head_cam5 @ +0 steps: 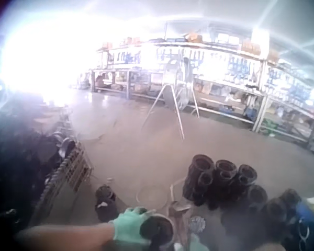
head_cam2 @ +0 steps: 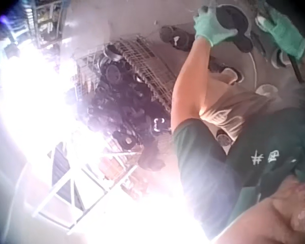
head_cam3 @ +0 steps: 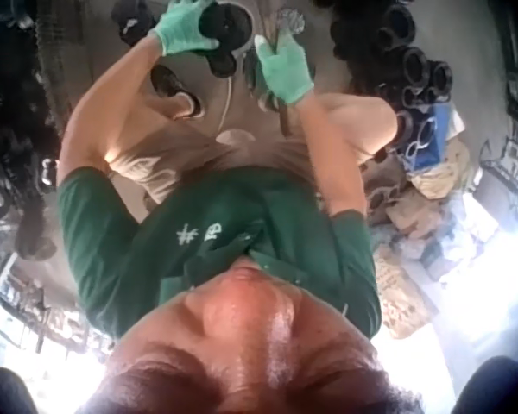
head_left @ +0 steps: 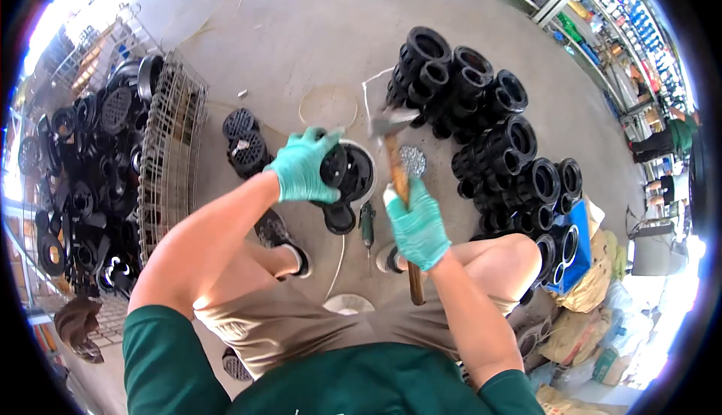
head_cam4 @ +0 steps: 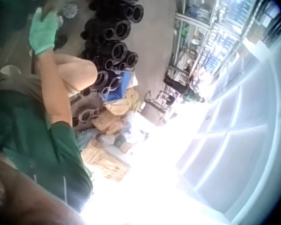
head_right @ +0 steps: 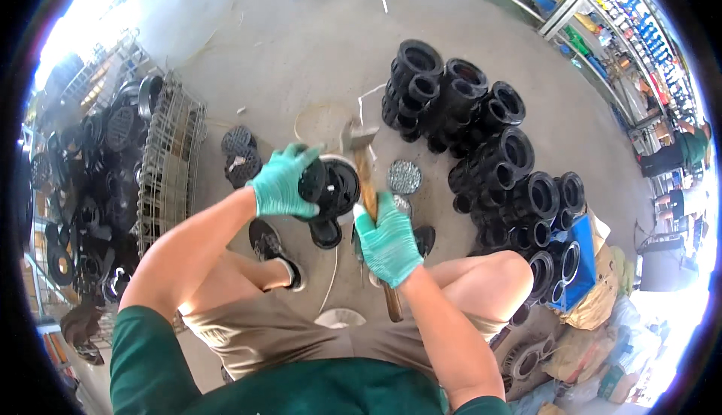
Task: The person assembles pump housings by fitting grates onto them, tapping them with a hammer, inserting screws and washers by hand, and fastening them with a pneumatic screwdriver.
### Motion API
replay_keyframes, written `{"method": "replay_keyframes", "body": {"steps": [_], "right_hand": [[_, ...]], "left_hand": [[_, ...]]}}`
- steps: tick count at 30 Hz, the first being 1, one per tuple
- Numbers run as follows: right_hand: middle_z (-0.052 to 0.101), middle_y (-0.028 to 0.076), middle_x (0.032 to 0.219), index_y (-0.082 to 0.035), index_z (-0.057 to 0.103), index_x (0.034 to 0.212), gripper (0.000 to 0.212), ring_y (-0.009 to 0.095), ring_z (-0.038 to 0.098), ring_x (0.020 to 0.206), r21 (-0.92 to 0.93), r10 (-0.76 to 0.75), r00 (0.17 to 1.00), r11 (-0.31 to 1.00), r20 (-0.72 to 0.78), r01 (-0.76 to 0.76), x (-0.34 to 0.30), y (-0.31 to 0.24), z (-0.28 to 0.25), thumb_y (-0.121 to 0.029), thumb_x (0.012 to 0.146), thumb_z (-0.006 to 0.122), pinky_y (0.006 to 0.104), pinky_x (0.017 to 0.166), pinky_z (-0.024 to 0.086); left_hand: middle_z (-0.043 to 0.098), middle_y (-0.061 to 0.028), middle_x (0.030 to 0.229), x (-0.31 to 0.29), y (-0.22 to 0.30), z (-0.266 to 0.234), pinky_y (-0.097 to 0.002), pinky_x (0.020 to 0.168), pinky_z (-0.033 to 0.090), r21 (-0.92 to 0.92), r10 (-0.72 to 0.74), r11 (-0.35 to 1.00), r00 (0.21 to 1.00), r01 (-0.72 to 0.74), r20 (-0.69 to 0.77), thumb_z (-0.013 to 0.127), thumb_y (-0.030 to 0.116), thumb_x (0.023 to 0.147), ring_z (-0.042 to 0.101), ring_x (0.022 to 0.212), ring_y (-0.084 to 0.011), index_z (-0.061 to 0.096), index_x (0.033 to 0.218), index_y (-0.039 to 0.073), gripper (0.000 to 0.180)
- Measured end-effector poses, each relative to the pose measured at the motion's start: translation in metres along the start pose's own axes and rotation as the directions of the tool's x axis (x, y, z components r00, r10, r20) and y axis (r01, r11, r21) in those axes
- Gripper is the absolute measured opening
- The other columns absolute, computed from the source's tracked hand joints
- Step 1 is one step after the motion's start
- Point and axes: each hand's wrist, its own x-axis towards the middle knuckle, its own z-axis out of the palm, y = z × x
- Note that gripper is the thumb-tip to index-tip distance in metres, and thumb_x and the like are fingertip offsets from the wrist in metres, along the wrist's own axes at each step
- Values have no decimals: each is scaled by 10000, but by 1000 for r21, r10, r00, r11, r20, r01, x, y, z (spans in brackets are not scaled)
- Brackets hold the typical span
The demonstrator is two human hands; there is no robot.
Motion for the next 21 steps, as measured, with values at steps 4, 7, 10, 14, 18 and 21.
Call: {"method": "replay_keyframes", "body": {"steps": [4,7,10,14,18,21], "right_hand": [[560,129,667,-25,558,1059,250,290,542,520,210,-36,981,975,-188,76,-19,-17,3,-254,984,625,382,504,452],[604,215,745,-2,551,1088,300,399,559,622,-177,-153,980,976,-130,128,-16,31,17,-280,988,606,456,625,478],[596,206,779,11,545,1091,301,393,581,649,79,173,984,981,32,-175,-20,9,4,-262,982,611,453,629,479],[649,123,685,-35,531,1128,253,250,633,552,-20,-209,976,978,-59,208,-33,-25,-17,-235,1000,619,381,502,465],[650,109,692,-29,534,1152,254,273,626,550,-162,-255,947,961,-196,225,-31,11,9,-184,982,642,395,502,455],[641,83,713,-15,534,1147,257,216,606,560,60,0,999,998,45,-3,-23,40,15,-197,990,626,396,495,453]], "left_hand": [[391,-252,1469,5,-9,3,-520,1105,428,-70,-17,997,997,12,-69,920,372,558,454,1292,-486,382,1532,173,1131],[391,-259,1471,22,-9,9,-516,1108,426,-179,-39,984,986,9,-164,922,407,553,438,1317,-478,427,1513,169,1107],[414,-269,1461,20,-1,-1,-504,1115,425,42,-80,996,996,81,-29,920,451,536,452,1317,-480,452,1494,140,1111],[414,-269,1475,19,-24,8,-507,1107,432,-125,-149,983,978,131,-149,911,485,571,491,1282,-502,446,1505,152,1096],[389,-270,1491,30,-28,14,-513,1113,425,-312,-161,942,982,121,-104,916,497,575,471,1306,-497,422,1529,186,1118],[429,-261,1440,32,-6,13,-466,1113,446,-151,-166,976,984,155,-65,921,446,593,514,1280,-464,417,1531,170,1100]]}}
